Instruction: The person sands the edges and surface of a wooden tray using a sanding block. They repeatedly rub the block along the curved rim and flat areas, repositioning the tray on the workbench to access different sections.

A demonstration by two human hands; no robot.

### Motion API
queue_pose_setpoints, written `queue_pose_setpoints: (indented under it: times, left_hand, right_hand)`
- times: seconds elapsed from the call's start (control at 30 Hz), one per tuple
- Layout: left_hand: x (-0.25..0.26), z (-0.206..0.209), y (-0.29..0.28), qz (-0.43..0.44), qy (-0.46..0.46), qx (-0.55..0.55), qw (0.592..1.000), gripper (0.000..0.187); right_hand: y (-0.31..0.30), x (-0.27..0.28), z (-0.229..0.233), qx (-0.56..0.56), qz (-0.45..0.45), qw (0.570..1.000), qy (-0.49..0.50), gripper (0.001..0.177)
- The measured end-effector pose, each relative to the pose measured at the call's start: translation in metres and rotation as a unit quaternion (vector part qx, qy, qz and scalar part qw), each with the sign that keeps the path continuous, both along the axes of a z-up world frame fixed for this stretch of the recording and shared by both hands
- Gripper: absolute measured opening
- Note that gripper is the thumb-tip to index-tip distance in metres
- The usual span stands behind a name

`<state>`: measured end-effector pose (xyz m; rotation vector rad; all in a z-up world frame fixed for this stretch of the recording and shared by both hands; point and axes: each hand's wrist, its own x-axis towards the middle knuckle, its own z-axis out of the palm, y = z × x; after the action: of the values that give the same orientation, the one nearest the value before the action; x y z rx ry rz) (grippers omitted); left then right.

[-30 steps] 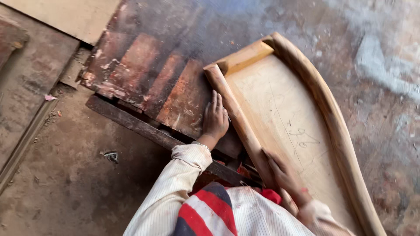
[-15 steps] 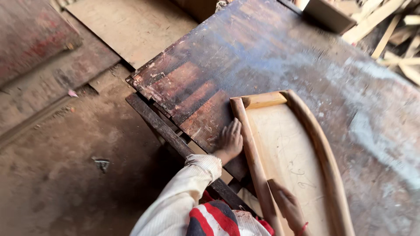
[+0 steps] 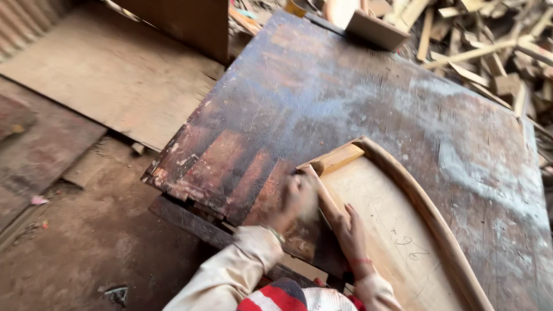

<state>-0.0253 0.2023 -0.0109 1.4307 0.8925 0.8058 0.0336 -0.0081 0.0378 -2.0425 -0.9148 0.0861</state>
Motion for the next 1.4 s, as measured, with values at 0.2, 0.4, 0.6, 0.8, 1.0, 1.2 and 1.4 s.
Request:
queue_pose_setpoints:
  times: [0.2, 0.4, 0.6, 0.8, 1.0, 1.2, 1.4]
  left_hand:
    - [-0.006, 0.006, 0.121, -0.143, 0.149, 0.166, 0.964, 0.028]
    - [-0.042, 0.011, 0.104, -0.262, 0.205, 0.109, 0.937, 0.032]
    - [-0.139, 0.028, 0.078, -0.229, 0.188, 0.103, 0.950, 0.027]
    - [-0.056, 0.014, 0.089, -0.191, 0.171, 0.183, 0.949, 0.020]
    - [-0.028, 0.047, 0.103, -0.217, 0.151, 0.278, 0.924, 0.020]
    - [-0.146, 0.076, 0.078, -0.310, 0.213, 0.164, 0.912, 0.030]
    - [-0.085, 0.081, 0.050, -0.448, 0.209, 0.567, 0.659, 0.051]
  right_hand:
    - [0.034, -0.041, 0.005, -0.163, -0.072, 0.973, -0.146, 0.043]
    - [0.012, -0.095, 0.030, -0.205, -0.043, 0.972, -0.101, 0.045]
    - [0.022, -0.108, 0.044, -0.207, -0.016, 0.975, -0.082, 0.043]
    - [0.031, -0.103, 0.047, -0.212, -0.030, 0.970, -0.113, 0.039]
    - [0.011, -0.103, 0.032, -0.161, -0.034, 0.983, -0.085, 0.028]
    - [-0.066, -0.072, -0.002, 0.090, -0.151, 0.974, 0.142, 0.018]
    - [-0.235, -0.049, -0.015, -0.269, -0.390, 0.846, -0.246, 0.047]
